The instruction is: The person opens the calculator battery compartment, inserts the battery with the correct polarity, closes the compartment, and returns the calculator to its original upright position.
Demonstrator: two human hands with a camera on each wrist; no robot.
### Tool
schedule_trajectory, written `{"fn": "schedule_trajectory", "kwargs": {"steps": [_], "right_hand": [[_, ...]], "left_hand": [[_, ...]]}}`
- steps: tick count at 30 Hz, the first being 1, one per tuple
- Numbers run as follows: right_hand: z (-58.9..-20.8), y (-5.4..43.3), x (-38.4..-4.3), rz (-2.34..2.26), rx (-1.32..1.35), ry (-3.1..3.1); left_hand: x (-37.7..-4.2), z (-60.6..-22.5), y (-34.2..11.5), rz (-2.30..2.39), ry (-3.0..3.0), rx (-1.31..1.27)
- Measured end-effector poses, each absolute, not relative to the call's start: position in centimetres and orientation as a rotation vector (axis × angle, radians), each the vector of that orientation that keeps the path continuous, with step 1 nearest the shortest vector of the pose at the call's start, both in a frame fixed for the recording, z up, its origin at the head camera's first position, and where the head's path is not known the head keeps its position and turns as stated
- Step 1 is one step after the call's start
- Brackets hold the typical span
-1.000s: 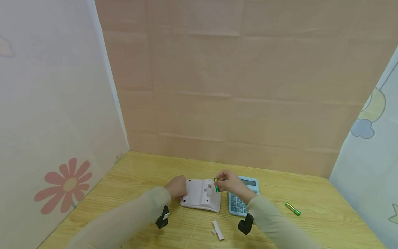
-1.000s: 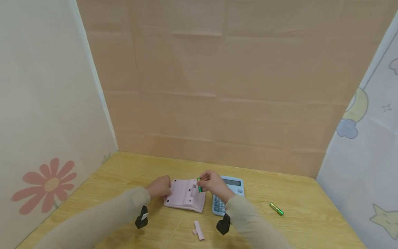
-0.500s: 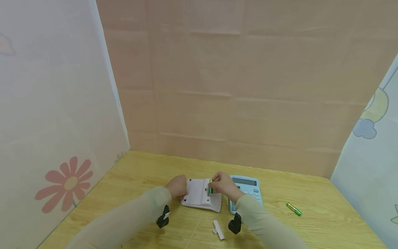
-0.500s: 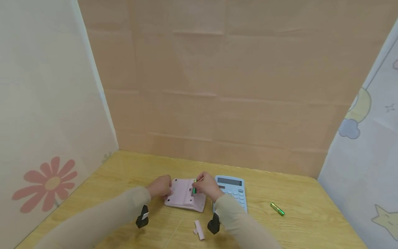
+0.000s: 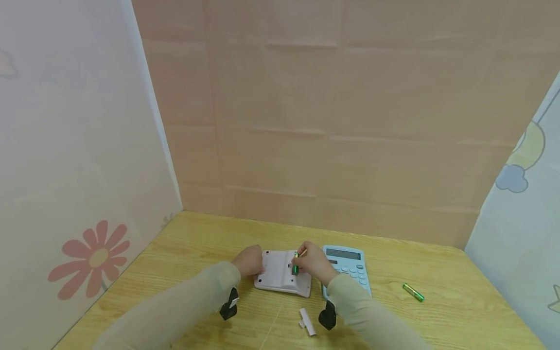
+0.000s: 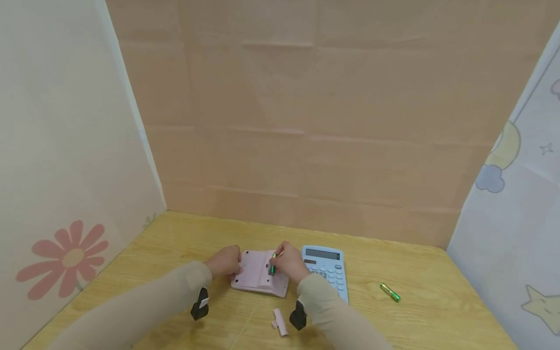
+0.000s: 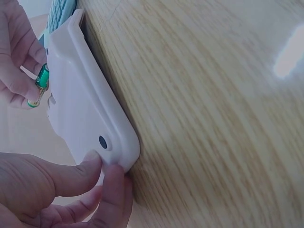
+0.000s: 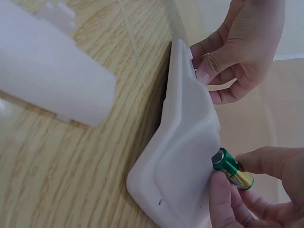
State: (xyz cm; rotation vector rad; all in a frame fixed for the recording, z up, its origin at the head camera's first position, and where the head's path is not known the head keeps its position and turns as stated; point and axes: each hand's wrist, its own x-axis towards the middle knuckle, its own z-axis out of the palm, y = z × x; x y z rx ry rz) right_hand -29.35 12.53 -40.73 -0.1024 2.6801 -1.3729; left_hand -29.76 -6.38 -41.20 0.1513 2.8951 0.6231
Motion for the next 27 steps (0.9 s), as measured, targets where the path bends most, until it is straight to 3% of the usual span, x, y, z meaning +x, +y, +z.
{"fn": "schedule_trajectory", "kwargs": {"steps": [27], "right_hand": [[-39.96,12.4,-29.11,-1.35,-0.192,2.664]], "left_hand": [[-29.85,-41.44,-6.83,0.664,2.886,0.167]]}}
